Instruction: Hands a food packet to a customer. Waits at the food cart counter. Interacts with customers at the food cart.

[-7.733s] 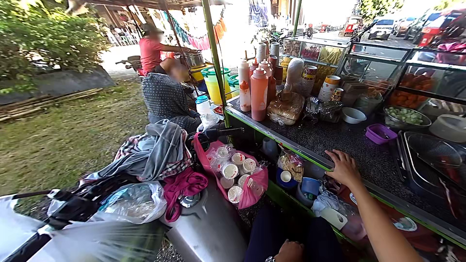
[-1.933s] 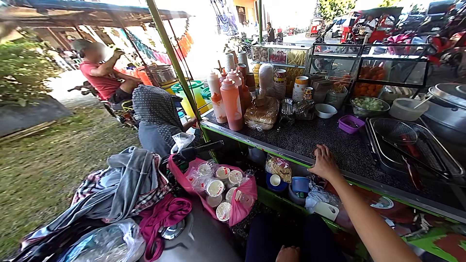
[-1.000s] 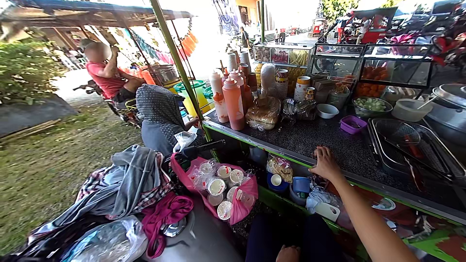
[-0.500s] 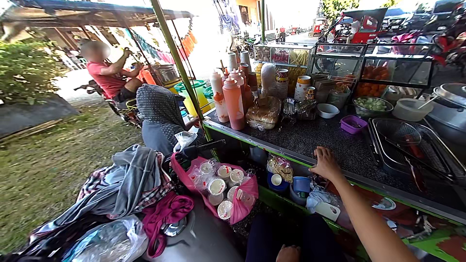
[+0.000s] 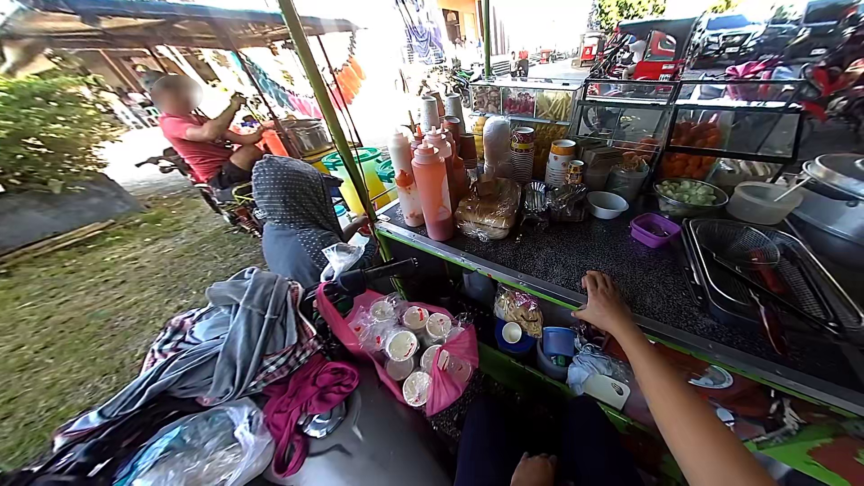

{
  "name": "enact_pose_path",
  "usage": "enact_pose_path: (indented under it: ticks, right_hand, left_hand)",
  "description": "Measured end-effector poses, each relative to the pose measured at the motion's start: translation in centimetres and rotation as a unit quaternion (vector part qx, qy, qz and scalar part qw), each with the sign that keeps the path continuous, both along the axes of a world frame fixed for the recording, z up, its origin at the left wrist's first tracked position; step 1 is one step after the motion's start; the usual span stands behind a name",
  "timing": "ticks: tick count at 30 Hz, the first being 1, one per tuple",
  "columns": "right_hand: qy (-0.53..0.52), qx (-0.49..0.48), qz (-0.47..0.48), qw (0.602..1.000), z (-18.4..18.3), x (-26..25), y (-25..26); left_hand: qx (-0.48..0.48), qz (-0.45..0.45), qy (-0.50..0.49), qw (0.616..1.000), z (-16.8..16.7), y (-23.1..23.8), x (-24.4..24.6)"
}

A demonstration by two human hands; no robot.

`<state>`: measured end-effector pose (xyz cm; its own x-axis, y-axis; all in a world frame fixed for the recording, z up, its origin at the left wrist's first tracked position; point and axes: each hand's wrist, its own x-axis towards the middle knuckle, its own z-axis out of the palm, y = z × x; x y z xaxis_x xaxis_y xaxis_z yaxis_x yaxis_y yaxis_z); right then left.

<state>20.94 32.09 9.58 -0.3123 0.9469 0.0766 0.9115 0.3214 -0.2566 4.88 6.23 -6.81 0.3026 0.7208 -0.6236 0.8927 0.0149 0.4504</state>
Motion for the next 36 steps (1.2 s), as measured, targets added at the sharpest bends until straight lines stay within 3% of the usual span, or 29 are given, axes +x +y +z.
enact_pose_path:
  ticks: [22,31,36]
  right_hand:
    - [-0.010,-0.001,-0.005,1.000,0.15,-0.09,-0.09]
    - [-0.012,0.003,-0.003,1.000,-0.05,-0.06,0.04]
    - [0.005,-0.002,-0.001,1.000,0.09,-0.02,-0.05]
  left_hand:
    - [0.000,-0.030,0.025,0.999,-0.24,-0.19,0.20]
    - [-0.012,0.004,-0.036,0.999,-0.19,0.19,-0.48]
    - [-0.010,-0.015,-0.002,1.000,0.21,-0.06,-0.02]
